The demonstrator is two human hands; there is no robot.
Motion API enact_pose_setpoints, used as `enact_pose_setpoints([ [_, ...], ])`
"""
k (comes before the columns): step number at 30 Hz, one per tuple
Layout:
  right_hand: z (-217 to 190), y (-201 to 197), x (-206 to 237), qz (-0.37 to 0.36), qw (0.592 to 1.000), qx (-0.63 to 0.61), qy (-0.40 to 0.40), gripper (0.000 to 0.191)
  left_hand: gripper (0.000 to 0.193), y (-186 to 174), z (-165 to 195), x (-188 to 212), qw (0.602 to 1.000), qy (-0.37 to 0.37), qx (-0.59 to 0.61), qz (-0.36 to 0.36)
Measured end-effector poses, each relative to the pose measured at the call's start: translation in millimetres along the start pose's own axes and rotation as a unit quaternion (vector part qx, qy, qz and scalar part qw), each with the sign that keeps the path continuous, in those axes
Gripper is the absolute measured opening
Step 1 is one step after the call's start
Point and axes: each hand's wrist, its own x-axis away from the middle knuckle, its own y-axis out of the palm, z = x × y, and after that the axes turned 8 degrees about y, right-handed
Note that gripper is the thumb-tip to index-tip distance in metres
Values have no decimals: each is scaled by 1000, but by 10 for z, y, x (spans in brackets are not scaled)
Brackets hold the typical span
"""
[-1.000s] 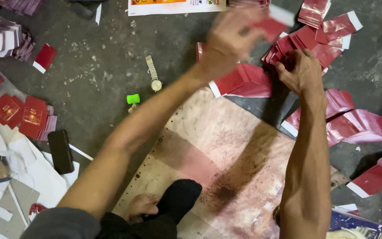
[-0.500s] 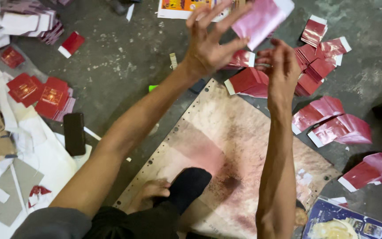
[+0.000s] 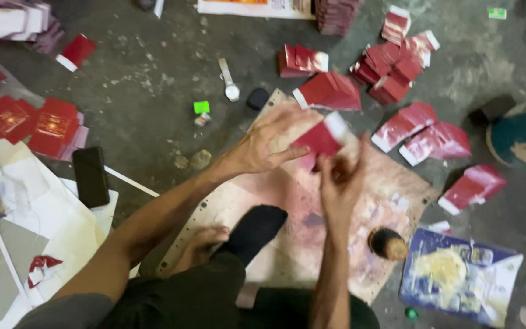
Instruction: The person folds red paper packets by hand, aligning edges and pressing creases. They repeatedly pick up packets, fold them, and place them into a growing stack on the floor.
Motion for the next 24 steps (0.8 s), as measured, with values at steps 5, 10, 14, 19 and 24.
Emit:
enact_pose_setpoints([
  [5, 403, -75, 921, -91, 993, 19, 72, 60, 51, 157, -48, 524, 972, -64, 88, -208],
  [10, 512, -122, 1067, -80, 990, 10, 118, 45, 45, 226, -55, 696, 971, -61, 68, -220],
  [14, 465, -139, 1044, -66, 986, -40, 150, 33, 38, 211, 14, 695, 966, -96, 48, -236],
  [19, 399, -86, 1031, -69, 987, 73, 127, 25, 30, 222, -41, 746, 967, -24, -3, -255],
  [24, 162, -8, 941, -100, 957, 256, 90, 19, 29, 334, -82, 861, 973, 19, -34, -228],
])
